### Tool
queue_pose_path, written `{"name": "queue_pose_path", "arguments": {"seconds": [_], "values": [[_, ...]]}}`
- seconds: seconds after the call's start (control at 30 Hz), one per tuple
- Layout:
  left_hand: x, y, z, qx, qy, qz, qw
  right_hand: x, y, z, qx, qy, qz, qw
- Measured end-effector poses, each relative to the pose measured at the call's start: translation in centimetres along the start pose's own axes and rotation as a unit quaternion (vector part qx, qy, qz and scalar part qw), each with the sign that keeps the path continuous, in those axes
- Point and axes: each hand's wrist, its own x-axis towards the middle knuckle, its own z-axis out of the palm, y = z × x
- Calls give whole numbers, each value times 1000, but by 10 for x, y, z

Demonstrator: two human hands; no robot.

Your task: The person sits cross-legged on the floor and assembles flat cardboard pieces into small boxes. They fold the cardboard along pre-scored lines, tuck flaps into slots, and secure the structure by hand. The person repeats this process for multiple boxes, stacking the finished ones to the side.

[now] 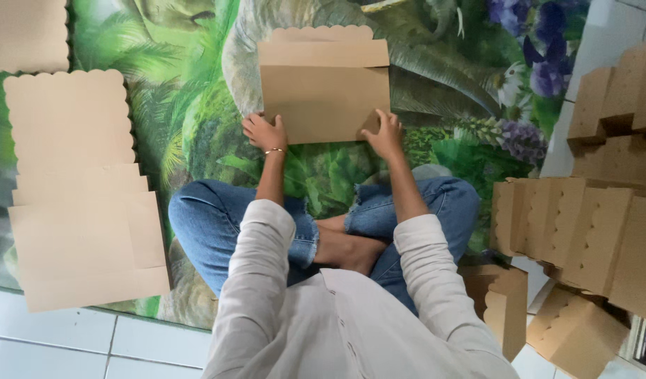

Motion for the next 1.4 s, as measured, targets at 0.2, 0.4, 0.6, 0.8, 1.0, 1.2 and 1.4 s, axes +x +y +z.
{"name": "queue_pose_path", "arguments": {"seconds": [0.2, 0.4, 0.6, 0.8, 1.0, 1.2, 1.4], "values": [[15, 29, -95, -230, -107, 289, 923, -42, -34, 3, -15, -67, -80, 994], [-14, 63, -165, -160, -220, 264, 926, -72, -62, 7, 45, -93, -48, 994], [-10, 51, -106, -59, -215, 248, 943, -82, -58, 17, 10, -91, -65, 994], [20, 16, -16, -141, 4, 170, 975, -88, -54, 23, -24, -60, -86, 994], [-24, 69, -123, -350, -188, 242, 885, -103, -86, -3, 10, -121, -76, 990], [-70, 105, -205, -319, -171, 448, 818, -79, -59, 27, 174, -23, -182, 968], [-81, 73, -194, -372, 4, 291, 881, -95, -61, -18, 196, 160, -147, 956]]}}
